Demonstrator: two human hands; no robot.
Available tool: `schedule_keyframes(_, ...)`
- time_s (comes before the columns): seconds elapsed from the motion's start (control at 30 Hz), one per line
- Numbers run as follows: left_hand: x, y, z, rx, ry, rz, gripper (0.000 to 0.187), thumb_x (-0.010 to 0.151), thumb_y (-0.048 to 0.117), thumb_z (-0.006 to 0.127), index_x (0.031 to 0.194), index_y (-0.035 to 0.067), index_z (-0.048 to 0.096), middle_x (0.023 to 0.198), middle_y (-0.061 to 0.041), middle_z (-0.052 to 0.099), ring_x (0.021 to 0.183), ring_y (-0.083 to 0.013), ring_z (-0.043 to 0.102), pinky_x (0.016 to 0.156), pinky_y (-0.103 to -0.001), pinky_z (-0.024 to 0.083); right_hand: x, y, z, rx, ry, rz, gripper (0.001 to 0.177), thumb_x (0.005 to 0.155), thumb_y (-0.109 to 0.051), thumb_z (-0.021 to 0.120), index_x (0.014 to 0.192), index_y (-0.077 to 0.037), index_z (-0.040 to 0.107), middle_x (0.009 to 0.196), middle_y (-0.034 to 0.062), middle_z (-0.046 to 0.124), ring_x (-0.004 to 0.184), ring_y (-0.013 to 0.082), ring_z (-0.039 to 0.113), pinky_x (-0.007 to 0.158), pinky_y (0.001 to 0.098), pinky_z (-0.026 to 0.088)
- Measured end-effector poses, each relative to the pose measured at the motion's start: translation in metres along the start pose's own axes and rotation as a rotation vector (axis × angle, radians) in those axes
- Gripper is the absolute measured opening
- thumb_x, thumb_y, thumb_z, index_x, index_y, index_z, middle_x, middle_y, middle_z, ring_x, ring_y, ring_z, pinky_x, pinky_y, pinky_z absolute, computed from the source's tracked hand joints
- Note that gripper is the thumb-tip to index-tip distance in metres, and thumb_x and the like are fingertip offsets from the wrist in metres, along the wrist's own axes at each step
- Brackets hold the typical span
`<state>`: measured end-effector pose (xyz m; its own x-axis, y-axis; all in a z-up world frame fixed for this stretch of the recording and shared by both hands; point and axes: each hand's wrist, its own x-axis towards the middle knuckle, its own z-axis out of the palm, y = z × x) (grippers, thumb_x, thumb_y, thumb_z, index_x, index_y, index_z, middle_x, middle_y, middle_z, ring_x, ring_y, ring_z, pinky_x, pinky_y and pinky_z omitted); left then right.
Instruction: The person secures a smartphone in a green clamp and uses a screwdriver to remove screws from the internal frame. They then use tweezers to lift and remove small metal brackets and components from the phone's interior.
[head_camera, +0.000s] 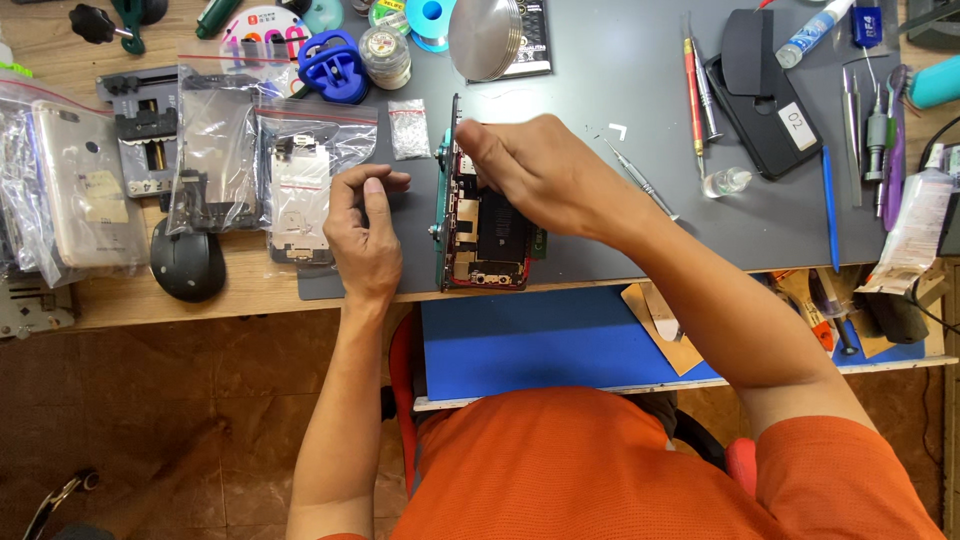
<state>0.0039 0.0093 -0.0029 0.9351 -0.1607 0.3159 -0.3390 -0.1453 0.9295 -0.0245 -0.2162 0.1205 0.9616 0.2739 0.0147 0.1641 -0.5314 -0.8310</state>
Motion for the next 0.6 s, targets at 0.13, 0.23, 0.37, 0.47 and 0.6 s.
schedule_keyframes(0.13, 0.000, 0.001, -0.001, 0.007, 0.001, -0.011, 0.021, 0.115, 0.015, 0.043, 0.117, 0.008, 0.062, 0.099, -0.009, 0.075, 0.096, -0.0196, 0.074, 0.092, -0.037, 0.057, 0.007, -0.002, -0.001, 0.027, 0.018, 0.064, 0.068, 0.116, -0.050, 0.020, 0.068, -0.015, 0.052, 0.057, 0.0101, 0.059, 0.059, 0.0249, 0.060, 0.064, 0.0383, 0.050)
schedule_keyframes(0.23, -0.001, 0.001, 0.000, 0.002, 0.003, -0.014, 0.021, 0.114, 0.014, 0.043, 0.117, 0.008, 0.062, 0.100, -0.009, 0.076, 0.097, -0.0199, 0.075, 0.093, -0.037, 0.057, 0.011, -0.005, 0.001, 0.013, 0.021, 0.077, 0.067, 0.116, -0.050, 0.021, 0.068, -0.015, 0.052, 0.056, 0.0103, 0.060, 0.058, 0.0248, 0.059, 0.064, 0.0380, 0.049)
schedule_keyframes(0.37, -0.001, 0.012, 0.003, -0.037, 0.013, -0.037, 0.022, 0.113, 0.015, 0.041, 0.118, 0.003, 0.059, 0.105, -0.014, 0.072, 0.099, -0.0237, 0.074, 0.093, -0.032, 0.058, 0.016, -0.025, -0.001, -0.032, -0.043, 0.328, 0.068, 0.104, -0.063, 0.022, 0.067, -0.010, 0.042, 0.062, 0.0040, 0.047, 0.061, 0.0192, 0.042, 0.062, 0.0365, 0.032)
schedule_keyframes(0.47, -0.001, 0.011, 0.003, -0.035, 0.008, -0.035, 0.022, 0.113, 0.016, 0.042, 0.118, 0.003, 0.059, 0.105, -0.015, 0.072, 0.099, -0.0238, 0.073, 0.093, -0.032, 0.058, 0.017, -0.027, -0.003, -0.009, -0.057, 0.373, 0.070, 0.099, -0.067, 0.018, 0.067, -0.011, 0.046, 0.065, 0.0051, 0.056, 0.063, 0.0194, 0.062, 0.069, 0.0345, 0.041)
schedule_keyframes(0.6, -0.002, 0.012, 0.003, -0.025, 0.006, -0.030, 0.022, 0.113, 0.016, 0.041, 0.118, 0.003, 0.059, 0.105, -0.014, 0.072, 0.099, -0.0240, 0.074, 0.093, -0.032, 0.058, 0.011, -0.026, -0.007, 0.007, -0.047, 0.407, 0.067, 0.099, -0.067, 0.018, 0.067, -0.012, 0.040, 0.067, 0.0079, 0.057, 0.069, 0.0205, 0.066, 0.069, 0.0358, 0.041)
